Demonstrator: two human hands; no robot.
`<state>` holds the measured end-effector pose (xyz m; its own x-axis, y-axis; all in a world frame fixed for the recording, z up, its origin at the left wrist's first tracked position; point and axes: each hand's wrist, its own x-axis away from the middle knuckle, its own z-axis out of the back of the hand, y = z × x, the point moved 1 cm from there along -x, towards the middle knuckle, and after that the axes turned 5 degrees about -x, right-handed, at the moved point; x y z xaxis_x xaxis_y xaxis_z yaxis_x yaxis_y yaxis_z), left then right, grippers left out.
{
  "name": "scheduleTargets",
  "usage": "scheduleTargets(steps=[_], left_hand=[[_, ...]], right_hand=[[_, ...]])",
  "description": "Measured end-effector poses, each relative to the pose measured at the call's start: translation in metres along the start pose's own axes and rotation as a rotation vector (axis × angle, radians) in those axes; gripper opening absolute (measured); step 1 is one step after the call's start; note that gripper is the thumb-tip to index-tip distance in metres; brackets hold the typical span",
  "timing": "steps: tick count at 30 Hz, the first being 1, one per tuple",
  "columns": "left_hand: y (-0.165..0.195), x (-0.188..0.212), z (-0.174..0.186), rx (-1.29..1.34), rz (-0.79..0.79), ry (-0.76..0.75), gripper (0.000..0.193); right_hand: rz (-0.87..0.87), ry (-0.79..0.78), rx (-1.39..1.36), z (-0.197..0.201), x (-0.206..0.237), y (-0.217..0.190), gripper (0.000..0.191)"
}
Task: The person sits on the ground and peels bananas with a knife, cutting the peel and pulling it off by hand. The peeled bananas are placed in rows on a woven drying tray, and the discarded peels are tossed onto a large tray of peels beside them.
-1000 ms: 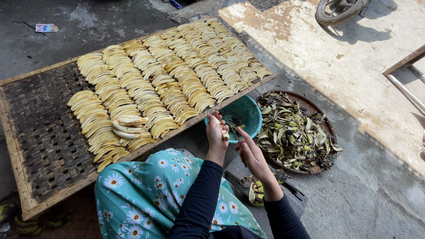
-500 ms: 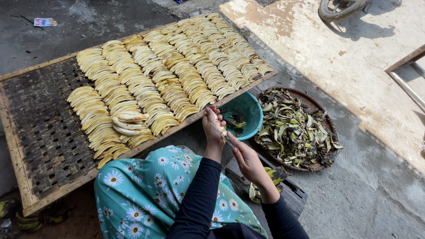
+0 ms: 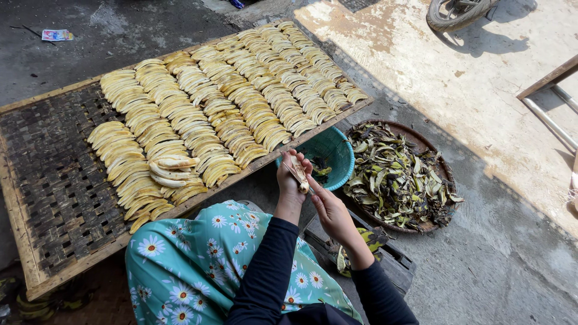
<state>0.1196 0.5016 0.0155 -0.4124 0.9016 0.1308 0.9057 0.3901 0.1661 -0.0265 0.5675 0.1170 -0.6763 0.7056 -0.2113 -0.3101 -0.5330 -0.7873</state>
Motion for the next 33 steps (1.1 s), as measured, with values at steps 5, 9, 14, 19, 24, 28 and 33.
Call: scheduleTargets(steps=[5, 9, 14, 19, 24, 28, 33], left_hand=[[-0.005, 0.007, -0.009, 0.01, 0.107, -0.059, 0.032], [-0.01, 0.01, -0.011, -0.019, 0.223, 0.041, 0.031], [-0.021, 0.002, -0.002, 0.03, 0.136, -0.032, 0.03], [-0.032, 0.005, 0.001, -0.077, 0.106, -0.026, 0.023], [-0.028, 0.022, -0.021, -0.028, 0.159, -0.177, 0.05], [-0.027, 0.026, -0.027, -0.182, 0.327, -0.212, 0.036], [-0.006, 0.006, -0.003, -0.04, 0.329, 0.215, 0.034]], right_hand=[[-0.032, 0.055, 0.088, -0.001, -0.003, 0.007, 0.049], [-0.118, 0.08, 0.177, -0.001, -0.005, 0.018, 0.049], [-0.043, 0.121, 0.14, -0.002, -0.01, 0.032, 0.049], [-0.111, 0.136, 0.214, 0.002, -0.014, 0.038, 0.048], [-0.222, 0.152, 0.509, 0.011, -0.015, 0.034, 0.049], [0.029, 0.364, 0.814, 0.027, -0.013, 0.032, 0.056], [-0.046, 0.474, 0.807, 0.051, -0.001, 0.054, 0.06]])
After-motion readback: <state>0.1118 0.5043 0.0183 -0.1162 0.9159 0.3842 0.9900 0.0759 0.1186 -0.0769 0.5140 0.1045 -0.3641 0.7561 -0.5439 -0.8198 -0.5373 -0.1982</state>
